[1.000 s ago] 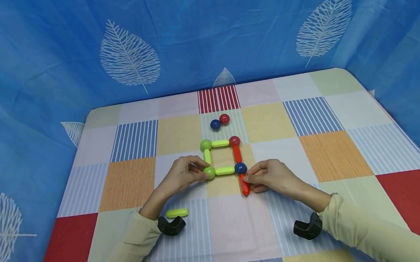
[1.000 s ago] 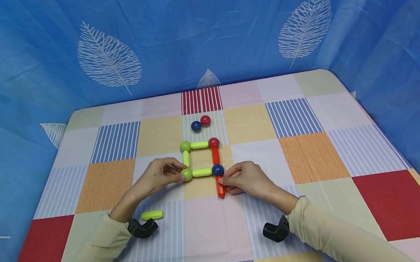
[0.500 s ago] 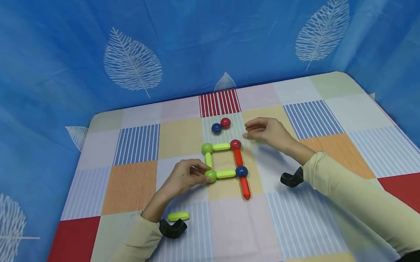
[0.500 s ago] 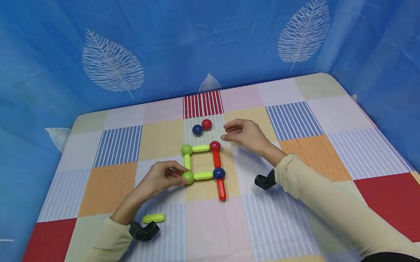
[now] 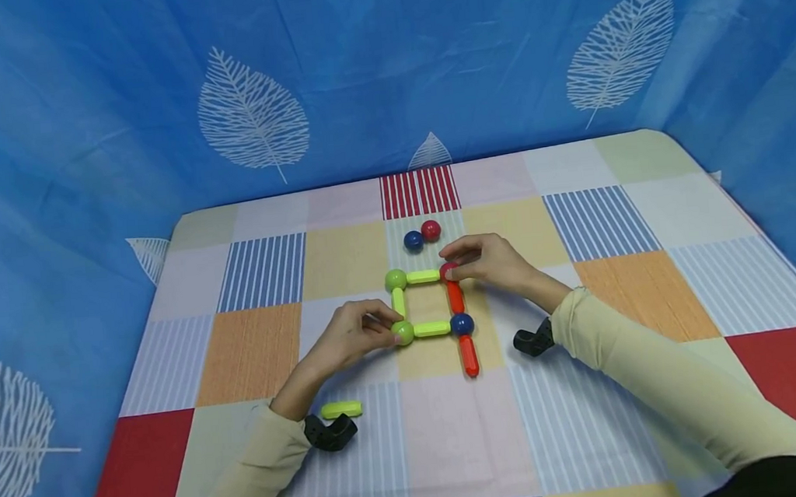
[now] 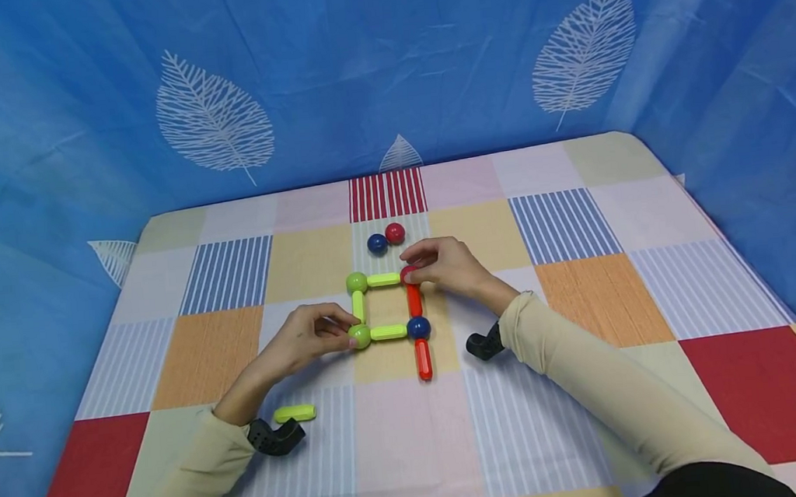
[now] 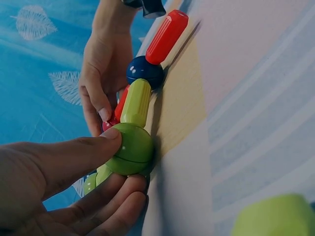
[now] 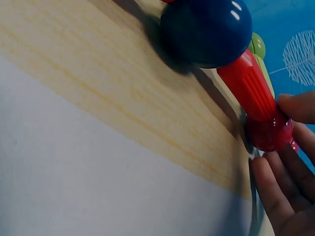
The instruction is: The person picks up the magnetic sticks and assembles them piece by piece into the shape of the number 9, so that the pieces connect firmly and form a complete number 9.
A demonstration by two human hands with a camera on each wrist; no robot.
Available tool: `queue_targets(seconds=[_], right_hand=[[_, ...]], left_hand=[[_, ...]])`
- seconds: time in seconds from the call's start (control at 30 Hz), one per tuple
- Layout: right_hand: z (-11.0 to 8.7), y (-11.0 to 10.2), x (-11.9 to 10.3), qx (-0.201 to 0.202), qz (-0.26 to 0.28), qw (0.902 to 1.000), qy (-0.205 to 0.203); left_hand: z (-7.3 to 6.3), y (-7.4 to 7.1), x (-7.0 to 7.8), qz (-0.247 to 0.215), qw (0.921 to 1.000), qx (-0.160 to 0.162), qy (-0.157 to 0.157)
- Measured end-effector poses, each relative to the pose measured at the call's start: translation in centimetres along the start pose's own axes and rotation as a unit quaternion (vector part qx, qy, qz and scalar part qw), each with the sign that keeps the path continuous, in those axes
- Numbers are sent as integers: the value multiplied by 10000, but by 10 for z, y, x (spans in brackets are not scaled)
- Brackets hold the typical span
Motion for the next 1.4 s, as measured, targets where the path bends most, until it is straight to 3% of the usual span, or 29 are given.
queue_targets(seconds=[0.17, 0.27, 0.37, 0.5, 0.63, 0.77, 0.9, 1.2, 1.4], right_hand=[[-1, 0, 4, -44, -31, 9998, 175], [0, 0, 6, -50, -13, 9998, 199], [0, -1, 9, -29, -14, 9998, 194], [-1, -3, 14, 63, -41, 9997, 245], [0, 0, 17, 35, 41, 9997, 237], [1, 4, 17, -10, 90, 9998, 197], [1, 3, 15, 62, 49, 9998, 186], [3, 4, 11, 53, 212, 9997, 116], [2, 1, 15, 132, 228, 9995, 152]], left_hand=[[3, 1, 3, 49, 9996, -261, 57], [10, -8, 6, 147, 9993, -358, 13], [27, -28, 10, 229, 9997, -45, -6], [63, -51, 13, 154, 9980, 613, -89], [98, -54, 3, -176, 9943, 829, -647], [118, -49, -6, -320, 9874, 822, -1314], [128, -42, -7, -231, 9845, 667, -1603], [138, -40, -1, 352, 9856, 731, -1481], [141, -39, -1, 495, 9841, 743, -1533]])
Point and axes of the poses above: each hand's wrist, its own z-axis towards the middle knuckle, its own y-axis out of the palm, x = y × z, the point moved 9 cm from there along z, towards the middle knuckle, and after that the axes turned 9 degrees about z, right-handed, at the moved point
